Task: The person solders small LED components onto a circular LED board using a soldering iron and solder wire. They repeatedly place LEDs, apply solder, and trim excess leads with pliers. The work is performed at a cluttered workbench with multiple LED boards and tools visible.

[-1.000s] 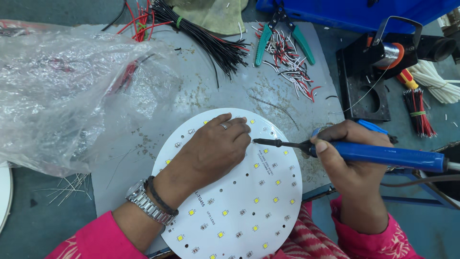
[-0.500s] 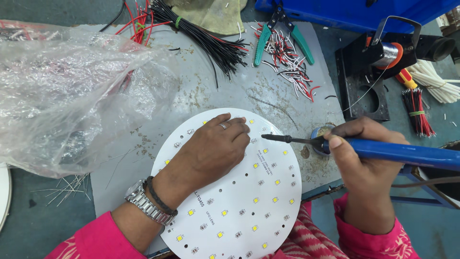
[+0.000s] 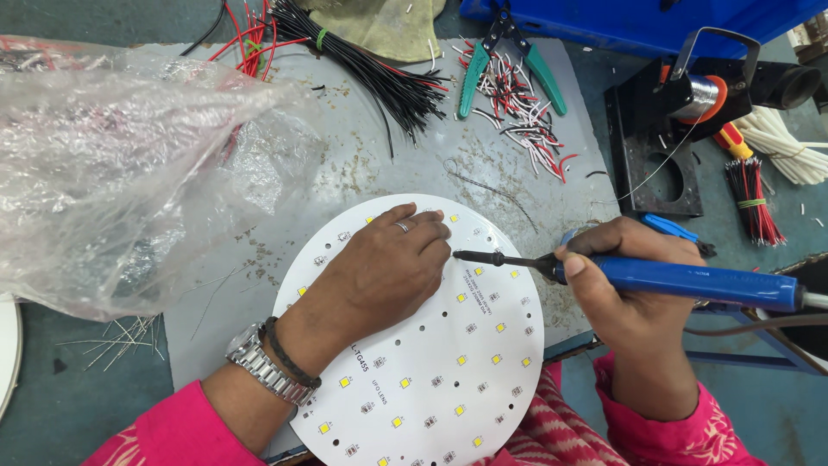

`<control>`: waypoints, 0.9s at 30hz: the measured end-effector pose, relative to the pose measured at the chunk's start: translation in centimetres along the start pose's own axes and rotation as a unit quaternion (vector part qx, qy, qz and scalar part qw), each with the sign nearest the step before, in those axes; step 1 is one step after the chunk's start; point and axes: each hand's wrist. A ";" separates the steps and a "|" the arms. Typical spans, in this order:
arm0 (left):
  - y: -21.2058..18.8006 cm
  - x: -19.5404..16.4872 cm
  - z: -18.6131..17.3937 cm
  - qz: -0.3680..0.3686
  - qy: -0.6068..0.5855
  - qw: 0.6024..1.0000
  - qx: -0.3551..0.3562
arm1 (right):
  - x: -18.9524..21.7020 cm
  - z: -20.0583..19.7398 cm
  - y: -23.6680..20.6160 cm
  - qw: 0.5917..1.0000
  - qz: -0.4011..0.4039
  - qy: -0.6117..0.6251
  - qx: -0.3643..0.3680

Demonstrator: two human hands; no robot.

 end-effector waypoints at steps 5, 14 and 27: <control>-0.1 0.0 0.1 0.000 -0.001 1.000 0.000 | -0.3 -0.5 0.0 1.000 0.017 -0.016 -0.014; 0.0 0.0 0.0 0.001 0.002 1.000 0.002 | -1.0 -1.9 -0.6 0.998 0.041 -0.003 -0.052; 0.3 -0.2 0.1 0.010 0.011 1.000 0.019 | -10.4 -7.5 -3.3 0.922 0.044 0.043 -0.382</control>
Point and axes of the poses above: each hand's wrist, its own y-axis towards the middle knuckle, its own z-axis out of the palm, x = y × z, and after that the axes turned 3 degrees about -y, right-handed
